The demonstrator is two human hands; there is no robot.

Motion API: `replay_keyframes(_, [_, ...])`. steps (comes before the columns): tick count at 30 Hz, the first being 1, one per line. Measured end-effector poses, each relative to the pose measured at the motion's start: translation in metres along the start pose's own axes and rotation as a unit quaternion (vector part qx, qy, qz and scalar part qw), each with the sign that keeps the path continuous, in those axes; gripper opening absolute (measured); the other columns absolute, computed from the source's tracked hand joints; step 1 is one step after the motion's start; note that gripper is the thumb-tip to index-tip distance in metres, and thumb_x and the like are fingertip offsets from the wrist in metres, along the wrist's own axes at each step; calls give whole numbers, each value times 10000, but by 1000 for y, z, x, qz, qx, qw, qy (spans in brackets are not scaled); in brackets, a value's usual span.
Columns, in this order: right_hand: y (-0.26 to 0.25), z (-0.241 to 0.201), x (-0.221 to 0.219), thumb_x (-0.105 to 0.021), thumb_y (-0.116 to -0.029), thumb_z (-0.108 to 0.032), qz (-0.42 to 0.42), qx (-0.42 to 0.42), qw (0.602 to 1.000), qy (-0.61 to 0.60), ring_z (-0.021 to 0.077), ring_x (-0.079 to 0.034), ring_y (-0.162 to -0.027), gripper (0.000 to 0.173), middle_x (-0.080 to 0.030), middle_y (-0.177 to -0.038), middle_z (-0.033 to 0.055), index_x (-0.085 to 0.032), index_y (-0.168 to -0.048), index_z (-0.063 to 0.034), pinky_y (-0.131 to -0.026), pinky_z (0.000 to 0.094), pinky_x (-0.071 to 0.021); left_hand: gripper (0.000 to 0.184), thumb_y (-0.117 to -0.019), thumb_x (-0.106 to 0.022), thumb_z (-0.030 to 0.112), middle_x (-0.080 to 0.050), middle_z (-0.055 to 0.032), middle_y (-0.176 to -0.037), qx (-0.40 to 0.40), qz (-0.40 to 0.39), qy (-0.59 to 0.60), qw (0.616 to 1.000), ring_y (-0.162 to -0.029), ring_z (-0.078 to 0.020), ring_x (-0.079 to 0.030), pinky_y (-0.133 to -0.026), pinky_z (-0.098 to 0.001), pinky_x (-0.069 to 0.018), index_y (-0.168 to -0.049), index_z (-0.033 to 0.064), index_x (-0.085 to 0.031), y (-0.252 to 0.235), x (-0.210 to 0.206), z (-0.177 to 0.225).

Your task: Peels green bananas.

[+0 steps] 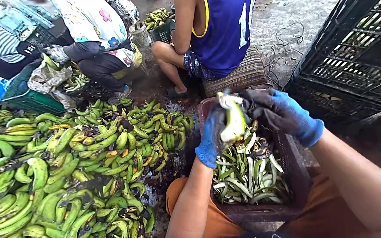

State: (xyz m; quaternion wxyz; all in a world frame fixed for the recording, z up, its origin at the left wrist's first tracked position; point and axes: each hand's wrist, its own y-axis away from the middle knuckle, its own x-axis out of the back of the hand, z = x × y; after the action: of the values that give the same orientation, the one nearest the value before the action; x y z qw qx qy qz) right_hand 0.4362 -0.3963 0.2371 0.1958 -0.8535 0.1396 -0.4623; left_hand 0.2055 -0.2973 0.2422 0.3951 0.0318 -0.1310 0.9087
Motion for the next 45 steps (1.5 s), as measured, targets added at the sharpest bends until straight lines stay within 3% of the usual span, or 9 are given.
replay_keyframes(5, [7, 12, 1, -335, -1047, -440, -2, -70, 997, -25, 276, -564, -1310, 567, -610, -1423, 109, -554, -1480, -146, -1109, 524, -422, 446, -1094, -418, 298, -581, -46, -1414, 114, -75, 6, 991, -1202, -122, -589, -1003, -363, -505, -1529, 202, -436, -2, -10, 2])
replay_keyframes(7, [13, -1, -10, -375, -1022, -445, -4, -45, 999, 1, 308, -640, -1116, 565, -668, -1250, 142, -558, -1474, -161, -936, 566, -514, 479, -1097, -416, 242, -488, -81, -1523, 82, -5, -52, 995, -1348, -178, -503, -1114, -421, -429, -1566, 156, -372, 0, -7, -3])
replay_keyframes(12, [19, -22, -24, -559, -950, -476, 33, 59, 996, 60, 317, -677, -994, 528, -700, -1140, 144, -603, -1436, -272, -803, 555, -545, 423, -1079, -351, 514, -682, 14, -1185, 117, 117, 295, 941, -917, -98, -681, -724, -279, -586, -1353, 269, -561, -19, -1, -4])
replay_keyframes(16, [15, -32, -23, -609, -937, -418, 75, 65, 989, 105, 387, -684, -1010, 485, -700, -1174, 187, -639, -1399, -276, -791, 594, -536, 400, -1087, -335, 473, -687, -1, -1123, 77, 126, 453, 879, -987, -119, -690, -812, -303, -599, -1259, 214, -587, -29, 4, -13])
replay_keyframes(25, [5, -27, -8, -324, -1042, -514, 7, -61, 996, 61, 390, -667, -1057, 597, -670, -1236, 184, -554, -1480, -179, -822, 621, -531, 424, -1092, -379, 420, -599, 19, -1272, 51, 95, 115, 988, -1002, -71, -606, -788, -280, -542, -1503, 326, -424, 1, -11, 6])
replay_keyframes(29, [12, -17, -1, -383, -1034, -463, 26, -21, 996, 80, 389, -665, -1015, 569, -676, -1192, 199, -555, -1478, -150, -791, 602, -528, 474, -1112, -363, 333, -467, -13, -1539, 74, 69, 33, 994, -1321, -131, -507, -1074, -398, -453, -1578, 243, -361, 3, -11, 3])
replay_keyframes(36, [15, -16, -1, -421, -1019, -454, -3, -2, 997, 76, 393, -677, -995, 527, -691, -1161, 189, -593, -1447, -198, -790, 619, -533, 431, -1110, -335, 378, -614, -7, -1307, 54, 65, 56, 995, -1012, -91, -635, -817, -317, -568, -1512, 273, -449, 1, -4, -1])
replay_keyframes(41, [13, -10, 2, -276, -1030, -597, -6, -31, 998, 51, 311, -674, -1023, 664, -697, -1186, 136, -562, -1477, -197, -814, 549, -542, 469, -1114, -332, 378, -539, -20, -1460, 58, 37, 26, 997, -1255, -94, -552, -1047, -352, -478, -1540, 211, -431, 1, -6, -1])
replay_keyframes(45, [19, -6, 3, -300, -1031, -609, -19, -41, 999, 9, 256, -682, -981, 672, -705, -1134, 119, -597, -1445, -170, -824, 508, -559, 386, -1114, -352, 313, -636, 0, -1194, 103, 17, 58, 993, -991, -39, -613, -849, -253, -538, -1441, 181, -511, 4, -3, 6])
